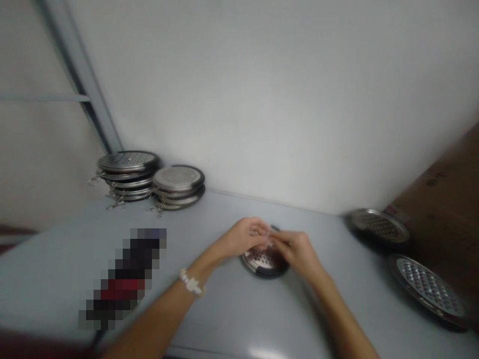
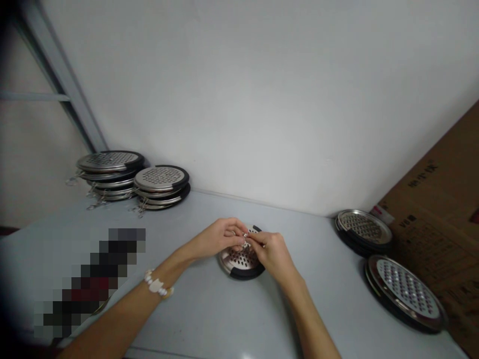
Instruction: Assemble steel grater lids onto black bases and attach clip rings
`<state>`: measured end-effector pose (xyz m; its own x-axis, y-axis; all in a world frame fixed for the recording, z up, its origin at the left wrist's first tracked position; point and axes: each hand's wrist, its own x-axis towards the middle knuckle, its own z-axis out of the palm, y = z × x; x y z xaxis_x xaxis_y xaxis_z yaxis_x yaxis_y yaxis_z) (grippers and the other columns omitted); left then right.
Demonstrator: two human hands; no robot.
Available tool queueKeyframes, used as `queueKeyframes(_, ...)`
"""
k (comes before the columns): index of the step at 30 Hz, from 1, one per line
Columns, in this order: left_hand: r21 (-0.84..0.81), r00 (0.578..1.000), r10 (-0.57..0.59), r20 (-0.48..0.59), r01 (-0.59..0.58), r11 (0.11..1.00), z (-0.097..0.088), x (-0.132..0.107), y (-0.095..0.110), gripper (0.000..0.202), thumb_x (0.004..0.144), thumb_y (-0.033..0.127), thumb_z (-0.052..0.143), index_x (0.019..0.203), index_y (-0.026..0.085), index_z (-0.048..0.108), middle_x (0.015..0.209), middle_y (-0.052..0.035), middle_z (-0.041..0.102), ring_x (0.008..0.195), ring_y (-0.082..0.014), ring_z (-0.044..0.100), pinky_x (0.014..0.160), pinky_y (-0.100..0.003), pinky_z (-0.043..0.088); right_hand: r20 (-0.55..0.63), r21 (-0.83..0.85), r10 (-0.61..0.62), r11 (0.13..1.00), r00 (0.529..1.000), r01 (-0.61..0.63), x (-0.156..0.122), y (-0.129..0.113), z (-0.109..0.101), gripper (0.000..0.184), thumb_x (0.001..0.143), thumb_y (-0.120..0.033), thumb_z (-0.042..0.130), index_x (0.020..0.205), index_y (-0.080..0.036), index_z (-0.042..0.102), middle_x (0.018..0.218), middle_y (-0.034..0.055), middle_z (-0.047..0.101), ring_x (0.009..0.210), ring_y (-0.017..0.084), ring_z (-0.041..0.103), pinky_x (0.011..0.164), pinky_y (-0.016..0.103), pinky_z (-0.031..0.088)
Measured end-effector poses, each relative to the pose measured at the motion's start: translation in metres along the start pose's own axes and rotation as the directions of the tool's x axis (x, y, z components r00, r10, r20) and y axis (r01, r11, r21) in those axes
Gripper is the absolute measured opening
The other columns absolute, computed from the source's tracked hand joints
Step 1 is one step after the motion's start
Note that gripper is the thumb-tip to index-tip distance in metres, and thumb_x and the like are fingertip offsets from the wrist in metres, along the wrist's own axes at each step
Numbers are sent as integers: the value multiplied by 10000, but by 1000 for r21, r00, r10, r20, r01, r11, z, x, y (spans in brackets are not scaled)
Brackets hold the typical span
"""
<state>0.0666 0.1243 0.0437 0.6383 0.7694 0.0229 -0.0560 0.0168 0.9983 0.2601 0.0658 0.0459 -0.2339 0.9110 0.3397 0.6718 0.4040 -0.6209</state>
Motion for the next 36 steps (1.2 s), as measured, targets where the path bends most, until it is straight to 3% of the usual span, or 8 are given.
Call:
queueKeyframes(8,-90,983,-49,-177,34,995,9,7,-5,206,674,263,872,747,119,744,665,-41,734,575,-119,642,588,-224,511,-12,-277,-128,953,992,120,-1,8,11,240,1010,-198,492,1042,-185,730,853,73,718,782,197,670,748,279,515)
queueKeyframes(12,-202,975,-103,-195,63,977,11,8,-5,245,654,296,901,734,131,738,694,-41,747,625,-131,676,666,-249,556,-8,-384,-142,914,990,128,-2,16,18,248,972,-127,487,1124,-160,681,914,101,713,837,215,675,803,308,542)
queueKeyframes(16,-305,972,-149,-179,89,948,11,9,-5,243,645,275,917,747,124,756,718,-50,748,674,-129,680,735,-251,570,-21,-436,-137,893,990,114,-3,18,24,392,900,-45,477,1242,-170,624,1022,105,719,891,211,699,834,305,560)
queueKeyframes(27,-439,970,-197,-145,115,891,11,7,1,214,675,187,910,829,107,785,829,-69,774,764,-119,705,833,-219,573,-92,-447,-76,894,993,27,-4,15,26,456,857,-16,450,1258,-153,618,1050,125,724,916,231,718,825,309,576)
queueKeyframes(36,-404,953,-191,-234,84,911,14,10,-8,130,706,120,867,802,112,781,795,-59,784,761,-132,737,837,-232,581,-170,-277,-77,961,983,27,-2,5,27,269,1016,-164,388,1055,-175,654,951,96,741,848,220,717,781,298,545)
